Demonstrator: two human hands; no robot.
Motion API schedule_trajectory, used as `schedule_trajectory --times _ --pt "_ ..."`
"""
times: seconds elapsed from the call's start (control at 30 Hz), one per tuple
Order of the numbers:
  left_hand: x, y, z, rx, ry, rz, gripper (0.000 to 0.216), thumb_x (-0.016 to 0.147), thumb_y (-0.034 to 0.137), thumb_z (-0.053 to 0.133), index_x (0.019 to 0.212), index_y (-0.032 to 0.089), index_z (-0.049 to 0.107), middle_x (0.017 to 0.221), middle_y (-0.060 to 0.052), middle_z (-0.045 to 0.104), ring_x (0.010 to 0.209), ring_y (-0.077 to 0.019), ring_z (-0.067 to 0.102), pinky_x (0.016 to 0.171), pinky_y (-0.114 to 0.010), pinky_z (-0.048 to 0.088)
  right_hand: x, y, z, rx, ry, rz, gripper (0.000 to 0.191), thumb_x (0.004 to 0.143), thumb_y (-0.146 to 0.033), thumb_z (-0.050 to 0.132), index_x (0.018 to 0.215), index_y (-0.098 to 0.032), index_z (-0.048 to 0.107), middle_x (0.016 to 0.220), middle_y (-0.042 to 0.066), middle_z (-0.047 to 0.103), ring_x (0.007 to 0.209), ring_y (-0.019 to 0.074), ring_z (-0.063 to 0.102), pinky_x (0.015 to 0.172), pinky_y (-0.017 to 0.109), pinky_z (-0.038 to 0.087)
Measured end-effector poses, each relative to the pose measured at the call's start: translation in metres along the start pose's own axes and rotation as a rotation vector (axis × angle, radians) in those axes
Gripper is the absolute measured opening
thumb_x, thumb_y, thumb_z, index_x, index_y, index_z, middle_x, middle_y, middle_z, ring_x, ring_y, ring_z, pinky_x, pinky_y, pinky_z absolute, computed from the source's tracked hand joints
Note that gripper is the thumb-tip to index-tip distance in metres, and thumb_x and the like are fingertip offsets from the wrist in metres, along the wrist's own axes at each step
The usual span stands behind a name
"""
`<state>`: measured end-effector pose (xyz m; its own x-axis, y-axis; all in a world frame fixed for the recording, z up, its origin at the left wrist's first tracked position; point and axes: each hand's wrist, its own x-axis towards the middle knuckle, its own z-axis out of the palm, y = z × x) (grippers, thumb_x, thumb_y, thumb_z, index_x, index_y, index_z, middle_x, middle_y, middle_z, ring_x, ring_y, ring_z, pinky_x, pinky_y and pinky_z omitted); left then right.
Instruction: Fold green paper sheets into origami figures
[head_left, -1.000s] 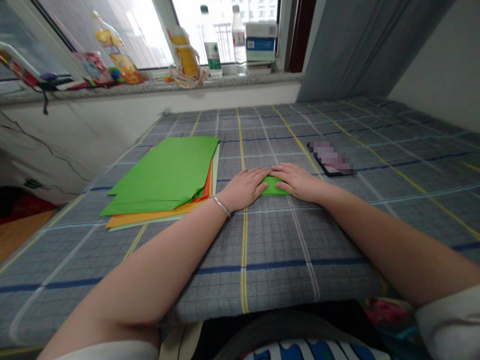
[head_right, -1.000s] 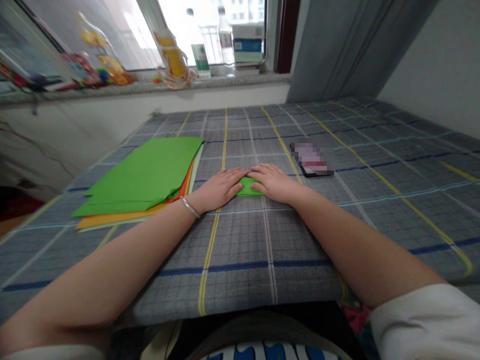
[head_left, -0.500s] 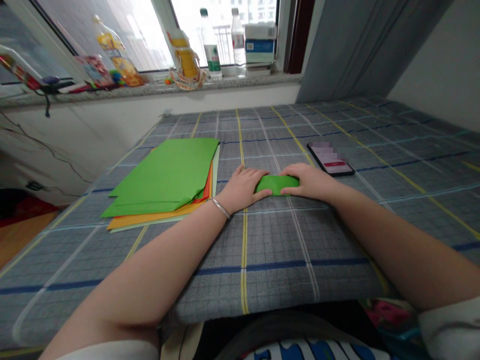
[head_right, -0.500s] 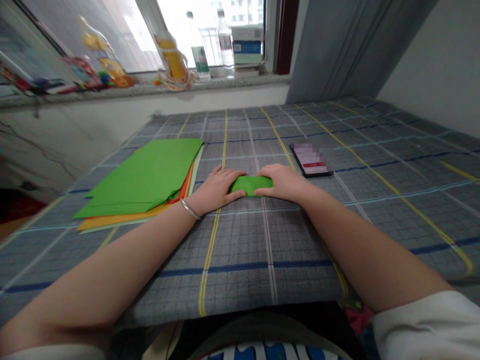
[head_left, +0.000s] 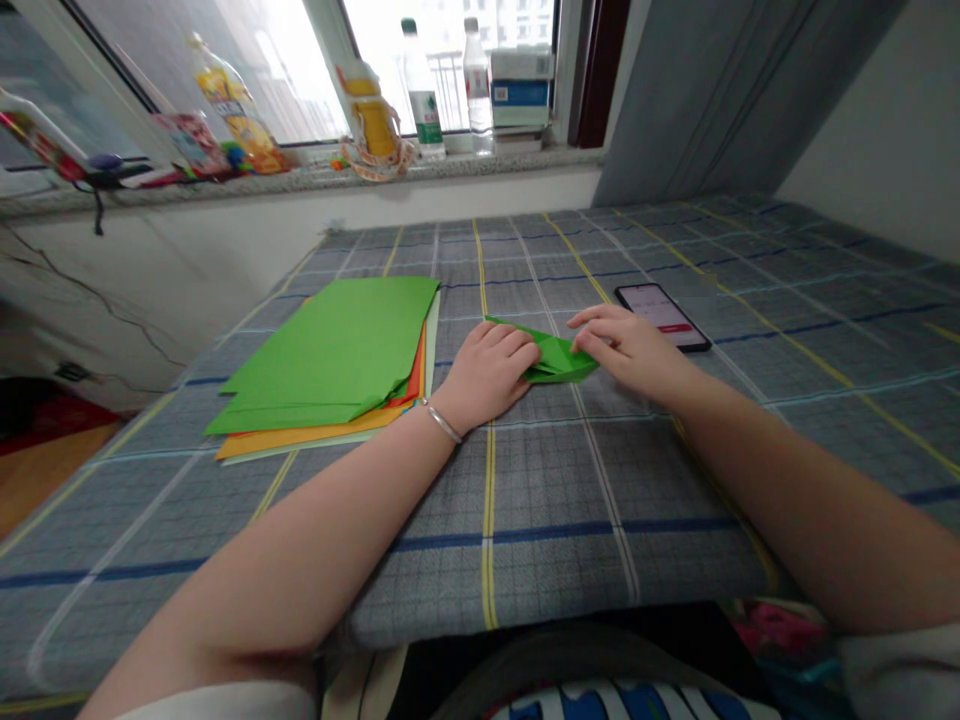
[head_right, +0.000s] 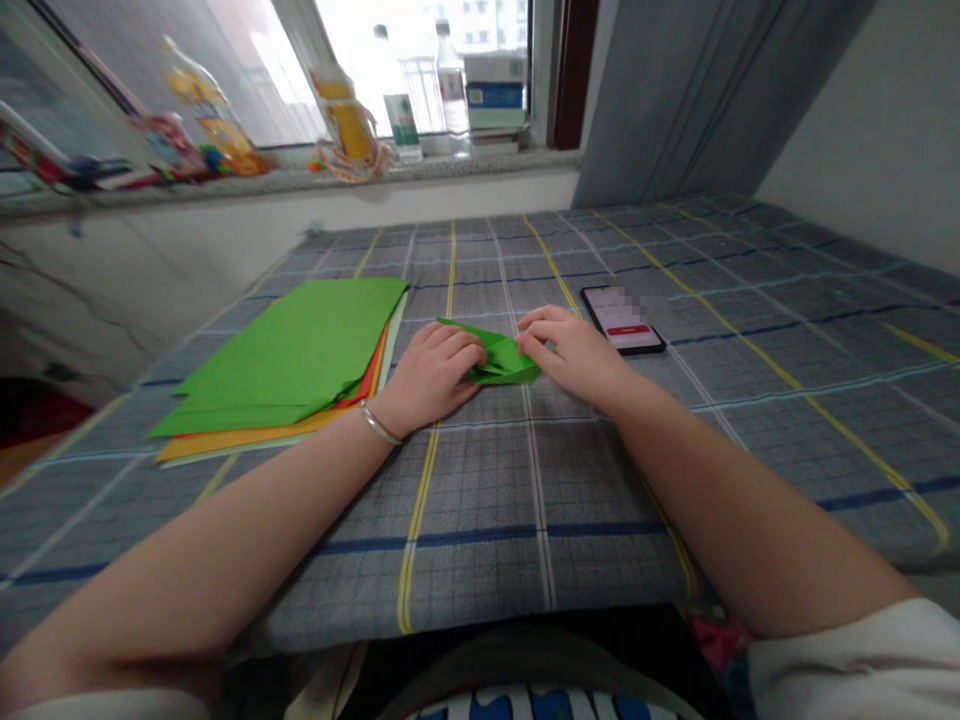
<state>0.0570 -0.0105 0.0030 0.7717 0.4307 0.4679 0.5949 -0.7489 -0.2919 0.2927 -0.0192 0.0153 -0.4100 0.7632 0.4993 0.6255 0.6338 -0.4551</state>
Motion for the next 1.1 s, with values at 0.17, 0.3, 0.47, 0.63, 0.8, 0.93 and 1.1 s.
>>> schedule_trajectory --times 0.17,0.3,0.47,0.63,0.8,0.93,1.1 --pt "0.002 0.003 -0.003 0.085 -0.029 0.133 0.009 0.094 0.024 0.05 0.094 0.019 0.057 0.096 -0.004 0.067 0.094 -0.0217 0.056 0.087 -0.038 0.038 0.001 0.006 0.007 0.35 -0.063 0.425 0.027 0.088 -0.039 0.054 0.109 -0.022 0.061 0.1 0.006 0.069 0.077 0.0181 0.064 0.065 0.032 0.052" --pt "0.004 0.007 -0.003 0.085 -0.053 0.204 0.016 0.099 0.026 0.045 0.103 0.02 0.058 0.093 -0.002 0.067 0.09 -0.0191 0.056 0.081 -0.036 0.038 0.001 0.004 0.011 0.467 -0.214 0.594 0.03 0.084 -0.038 0.059 0.11 -0.023 0.06 0.089 0.005 0.069 0.071 0.0181 0.063 0.053 0.028 0.05" --pt "0.003 0.006 -0.001 0.043 -0.104 0.221 0.024 0.099 0.026 0.044 0.118 0.023 0.058 0.105 -0.003 0.067 0.096 -0.019 0.057 0.082 -0.036 0.037 0.001 0.001 0.01 0.327 -0.27 0.556 0.025 0.082 -0.035 0.058 0.102 -0.021 0.065 0.095 0.007 0.072 0.076 0.0202 0.066 0.057 0.029 0.052" --pt "0.005 0.01 -0.003 0.006 -0.14 0.195 0.028 0.097 0.026 0.047 0.121 0.022 0.06 0.108 -0.006 0.067 0.098 -0.0204 0.056 0.082 -0.038 0.037 0.003 -0.004 0.003 -0.003 -0.373 0.42 0.022 0.078 -0.024 0.055 0.094 -0.019 0.07 0.091 0.006 0.074 0.08 0.0219 0.067 0.073 0.031 0.051" --pt "0.01 0.024 -0.004 0.059 -0.108 0.204 0.027 0.1 0.022 0.041 0.117 0.021 0.061 0.1 -0.006 0.068 0.092 -0.0199 0.056 0.077 -0.037 0.035 0.01 -0.007 -0.001 -0.256 -0.465 0.369 0.02 0.076 -0.025 0.057 0.09 -0.022 0.072 0.093 0.006 0.075 0.081 0.0228 0.068 0.068 0.03 0.049" --pt "0.012 0.031 -0.005 0.09 -0.091 0.238 0.025 0.1 0.02 0.041 0.114 0.02 0.061 0.096 -0.005 0.067 0.089 -0.0192 0.055 0.074 -0.036 0.034 0.017 -0.017 -0.001 -0.386 -0.523 0.392 0.02 0.075 -0.025 0.059 0.089 -0.023 0.073 0.093 0.007 0.075 0.083 0.0245 0.068 0.065 0.03 0.047" --pt "0.013 0.033 -0.005 0.12 -0.07 0.22 0.023 0.1 0.019 0.04 0.101 0.017 0.063 0.088 -0.006 0.066 0.085 -0.0189 0.055 0.073 -0.036 0.034 0.021 -0.035 0.005 -0.538 -0.496 0.464 0.022 0.077 -0.026 0.057 0.092 -0.023 0.072 0.096 0.011 0.074 0.086 0.0275 0.068 0.063 0.031 0.047"
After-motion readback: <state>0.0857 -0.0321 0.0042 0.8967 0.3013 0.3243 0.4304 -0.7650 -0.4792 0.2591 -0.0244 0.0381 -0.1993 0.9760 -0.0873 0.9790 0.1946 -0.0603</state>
